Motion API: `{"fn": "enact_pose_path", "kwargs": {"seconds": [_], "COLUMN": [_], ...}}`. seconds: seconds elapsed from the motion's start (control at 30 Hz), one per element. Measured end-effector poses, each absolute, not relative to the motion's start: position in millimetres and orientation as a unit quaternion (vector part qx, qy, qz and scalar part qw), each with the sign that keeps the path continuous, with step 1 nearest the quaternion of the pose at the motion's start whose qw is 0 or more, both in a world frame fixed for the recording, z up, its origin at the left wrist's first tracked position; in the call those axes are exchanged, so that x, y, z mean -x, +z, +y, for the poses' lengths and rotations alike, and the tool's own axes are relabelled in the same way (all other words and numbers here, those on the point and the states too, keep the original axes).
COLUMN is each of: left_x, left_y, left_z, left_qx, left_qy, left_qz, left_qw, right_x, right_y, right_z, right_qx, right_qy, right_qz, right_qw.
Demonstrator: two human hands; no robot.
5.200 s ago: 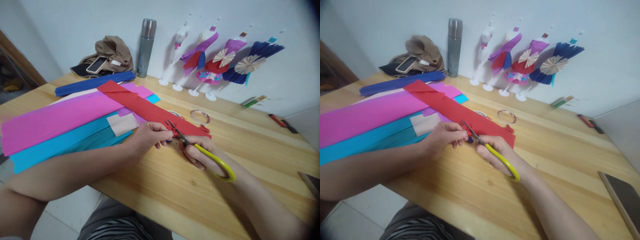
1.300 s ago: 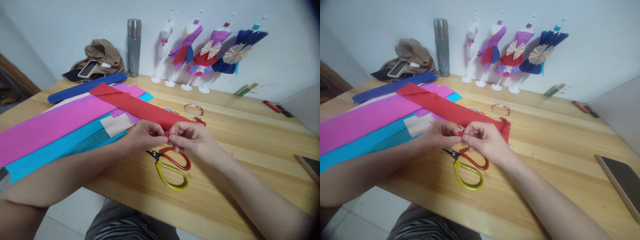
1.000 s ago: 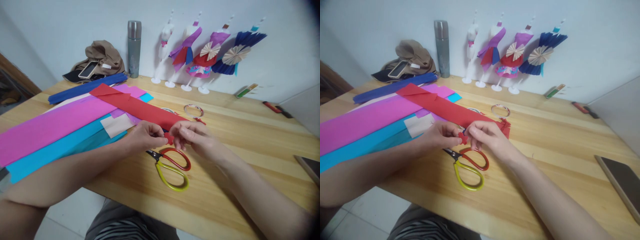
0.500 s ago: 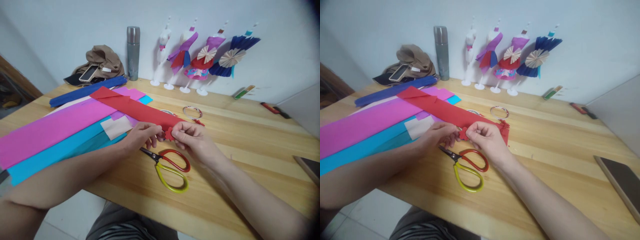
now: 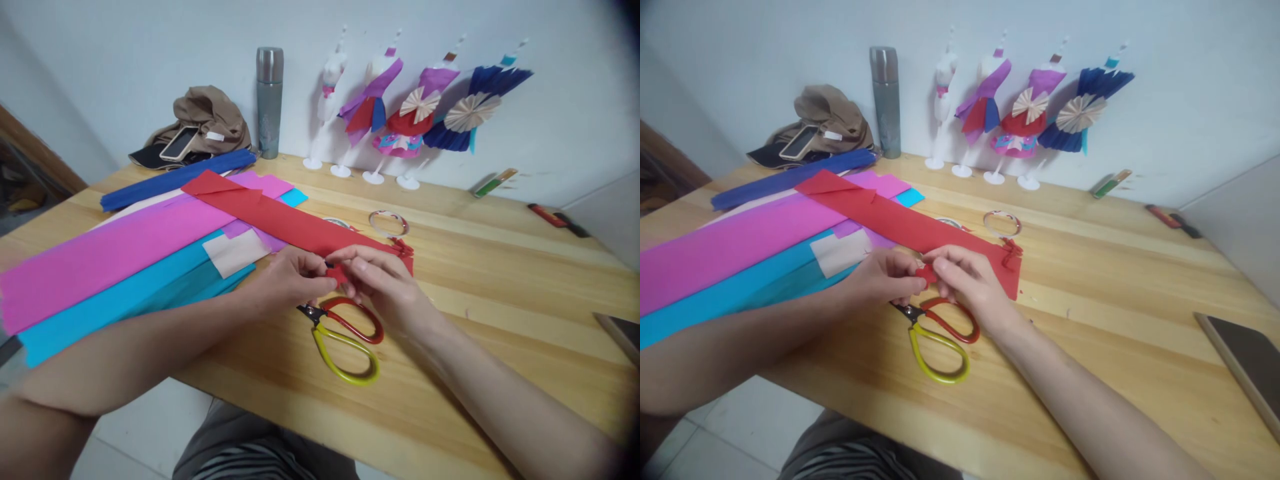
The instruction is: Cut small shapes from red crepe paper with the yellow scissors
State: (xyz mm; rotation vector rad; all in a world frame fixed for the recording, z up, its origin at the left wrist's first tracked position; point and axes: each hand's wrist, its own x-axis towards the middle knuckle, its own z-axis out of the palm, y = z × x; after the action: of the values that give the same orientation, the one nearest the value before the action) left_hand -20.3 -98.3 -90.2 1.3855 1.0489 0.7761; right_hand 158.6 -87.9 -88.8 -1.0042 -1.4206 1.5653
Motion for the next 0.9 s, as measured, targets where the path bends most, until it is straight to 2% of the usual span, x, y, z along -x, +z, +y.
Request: {"fn": "enact_pose_path", "kwargs": {"seconds": [0.13,0.33,0.5,0.73,0.9], "left_x": [21,25,22,20,21], "left_y": [-94,-89,-86,-93,-94], "left_z": [-96,-96,-99,-98,-98], "left_qx": [-0.632,-0.594,-0.584,-0.579,-0.602], "left_qy": [0.314,0.303,0.306,0.331,0.322], "left_qz": [0.455,0.460,0.431,0.450,0.454], "left_qw": [0.543,0.586,0.616,0.594,0.573], "right_x": [-155,-154,-151,-155,-158], "right_y": [-87,-95,-98,-99,-90], "right_z": [-89,-88,-92,-89,-87], "right_qx": [0.409,0.409,0.395,0.397,0.407], "right_qy": [0.578,0.598,0.608,0.616,0.545], "right_qz": [-0.595,-0.525,-0.503,-0.519,-0.593], "right_qw": [0.380,0.447,0.470,0.439,0.431]}}
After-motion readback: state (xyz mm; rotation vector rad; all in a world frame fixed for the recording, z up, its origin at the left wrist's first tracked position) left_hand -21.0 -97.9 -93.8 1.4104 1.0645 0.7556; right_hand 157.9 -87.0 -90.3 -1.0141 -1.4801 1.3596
